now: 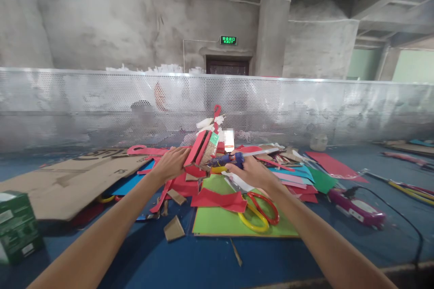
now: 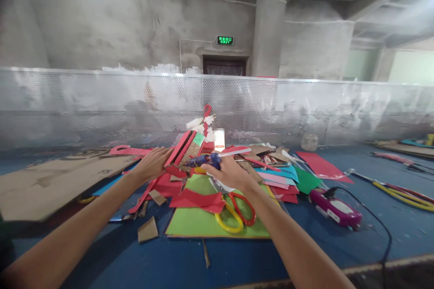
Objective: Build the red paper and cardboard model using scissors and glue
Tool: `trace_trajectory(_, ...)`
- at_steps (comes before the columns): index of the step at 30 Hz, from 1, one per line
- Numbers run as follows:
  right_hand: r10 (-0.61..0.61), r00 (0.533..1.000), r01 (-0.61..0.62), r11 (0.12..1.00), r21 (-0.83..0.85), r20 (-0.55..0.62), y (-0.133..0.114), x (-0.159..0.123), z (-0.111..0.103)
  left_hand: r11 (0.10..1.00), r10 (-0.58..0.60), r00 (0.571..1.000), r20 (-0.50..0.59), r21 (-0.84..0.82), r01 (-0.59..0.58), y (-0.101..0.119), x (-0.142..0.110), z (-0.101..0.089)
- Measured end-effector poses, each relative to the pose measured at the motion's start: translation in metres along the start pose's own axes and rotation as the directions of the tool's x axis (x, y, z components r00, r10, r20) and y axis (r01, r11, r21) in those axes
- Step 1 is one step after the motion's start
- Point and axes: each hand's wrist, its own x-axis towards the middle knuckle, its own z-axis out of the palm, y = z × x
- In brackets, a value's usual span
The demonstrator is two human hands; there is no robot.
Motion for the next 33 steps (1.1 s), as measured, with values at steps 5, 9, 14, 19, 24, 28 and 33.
trace_trajectory(5,-0.057,0.997,0.055,0.997,-0.046,-0.055,0.005,0.006,0.005,1.000,-0.004,1.000,0.026,0.019,0.003,0.000,0.000,0.001)
trace_trajectory(9,-0.107,0.989,0.102,0.994,-0.049,-0.102,0.013,0.012,0.005,1.000,0.021,1.000,-0.010,-0.020,-0.021,-0.002,0.000,0.004)
trace_trajectory(14,-0.053,0.959,0.036,0.997,-0.065,-0.280,0.025,0.017,0.002,0.994,0.088,0.996,-0.032,-0.055,-0.090,-0.002,0.001,0.003)
trace_trajectory(19,-0.040,0.934,0.008,0.996,-0.090,-0.355,0.027,0.020,0.001,0.991,0.130,0.991,-0.033,-0.038,-0.132,-0.001,0.001,0.003)
trace_trajectory(24,-0.027,0.977,0.027,1.000,-0.004,-0.211,0.020,0.015,0.005,0.994,0.096,0.994,-0.044,-0.041,-0.097,-0.004,0.001,0.006)
trace_trajectory(28,-0.072,0.992,0.070,0.997,-0.023,-0.099,0.014,0.010,0.008,0.996,0.069,0.996,-0.051,-0.045,-0.071,-0.006,-0.001,0.007)
trace_trajectory(33,-0.026,0.996,0.024,0.999,-0.031,-0.084,0.010,0.004,0.008,0.998,0.054,0.997,-0.048,-0.033,-0.056,-0.005,-0.001,0.006)
